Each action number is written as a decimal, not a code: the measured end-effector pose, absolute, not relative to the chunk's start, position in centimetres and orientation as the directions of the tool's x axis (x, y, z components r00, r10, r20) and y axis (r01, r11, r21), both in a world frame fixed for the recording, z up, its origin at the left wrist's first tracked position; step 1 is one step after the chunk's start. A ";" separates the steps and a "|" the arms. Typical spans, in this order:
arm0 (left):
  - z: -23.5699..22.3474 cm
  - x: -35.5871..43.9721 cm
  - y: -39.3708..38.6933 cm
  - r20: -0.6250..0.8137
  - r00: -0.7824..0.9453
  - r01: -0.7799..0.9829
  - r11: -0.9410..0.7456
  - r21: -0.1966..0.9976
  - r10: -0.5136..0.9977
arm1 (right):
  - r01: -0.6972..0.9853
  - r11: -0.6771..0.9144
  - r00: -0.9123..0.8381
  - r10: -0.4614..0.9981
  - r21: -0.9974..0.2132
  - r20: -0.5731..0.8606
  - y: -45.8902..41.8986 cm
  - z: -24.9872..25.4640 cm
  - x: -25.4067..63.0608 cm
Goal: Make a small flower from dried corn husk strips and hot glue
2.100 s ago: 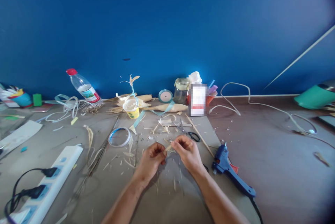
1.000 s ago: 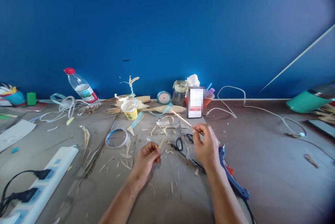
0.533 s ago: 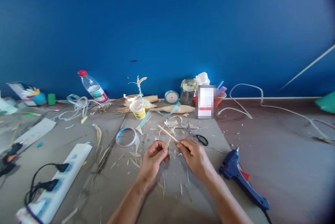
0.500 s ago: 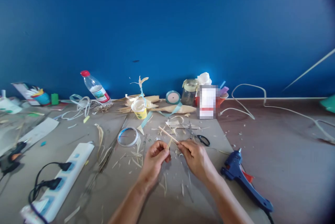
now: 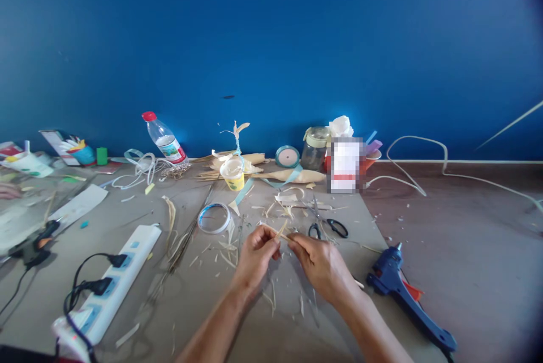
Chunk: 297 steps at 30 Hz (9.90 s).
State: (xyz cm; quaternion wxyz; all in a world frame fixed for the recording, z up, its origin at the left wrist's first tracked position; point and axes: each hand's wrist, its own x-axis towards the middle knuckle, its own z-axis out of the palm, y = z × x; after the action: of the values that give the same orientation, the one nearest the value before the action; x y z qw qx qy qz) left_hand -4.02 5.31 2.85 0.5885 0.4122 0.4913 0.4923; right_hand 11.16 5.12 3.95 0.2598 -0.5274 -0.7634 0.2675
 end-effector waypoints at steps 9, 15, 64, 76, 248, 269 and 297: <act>2.0 -3.8 5.4 -0.178 0.029 -0.092 0.180 0.979 0.984 | 0.529 0.402 -0.352 0.905 -0.748 0.239 5.0 3.7 10.7; 1.6 -3.3 5.2 -0.185 0.088 -0.083 0.192 0.978 0.979 | 0.647 0.264 -0.223 0.963 -0.715 0.153 5.1 3.8 10.6; 2.6 -3.8 5.6 -0.234 0.197 -0.485 0.302 0.821 0.952 | 0.751 0.062 -0.021 0.997 -0.657 0.071 5.1 5.2 12.8; 1.7 -3.9 5.7 -0.271 0.350 -0.513 0.425 0.746 0.897 | 0.793 0.157 -0.136 0.987 -0.589 0.080 4.9 4.3 11.2; 1.0 -4.8 6.6 -0.132 -0.058 -0.299 0.109 0.948 0.990 | -0.362 -0.237 -0.369 0.925 -0.902 -0.095 5.1 5.1 12.0; 1.8 -5.0 6.7 -0.204 -0.181 -0.452 0.103 0.886 0.962 | 0.497 0.312 -0.373 0.919 -0.809 0.125 5.1 4.2 10.7; 0.9 -5.4 7.0 -0.194 -0.234 -0.418 0.082 0.905 0.953 | 0.628 0.402 -0.425 0.894 -0.666 0.140 4.6 4.1 9.8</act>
State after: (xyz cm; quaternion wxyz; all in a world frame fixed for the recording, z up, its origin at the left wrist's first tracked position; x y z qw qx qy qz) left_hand -5.44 7.02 0.94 0.5539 0.2764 0.4837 0.6187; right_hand 9.85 4.60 4.14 0.2475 -0.4757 -0.7999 0.2694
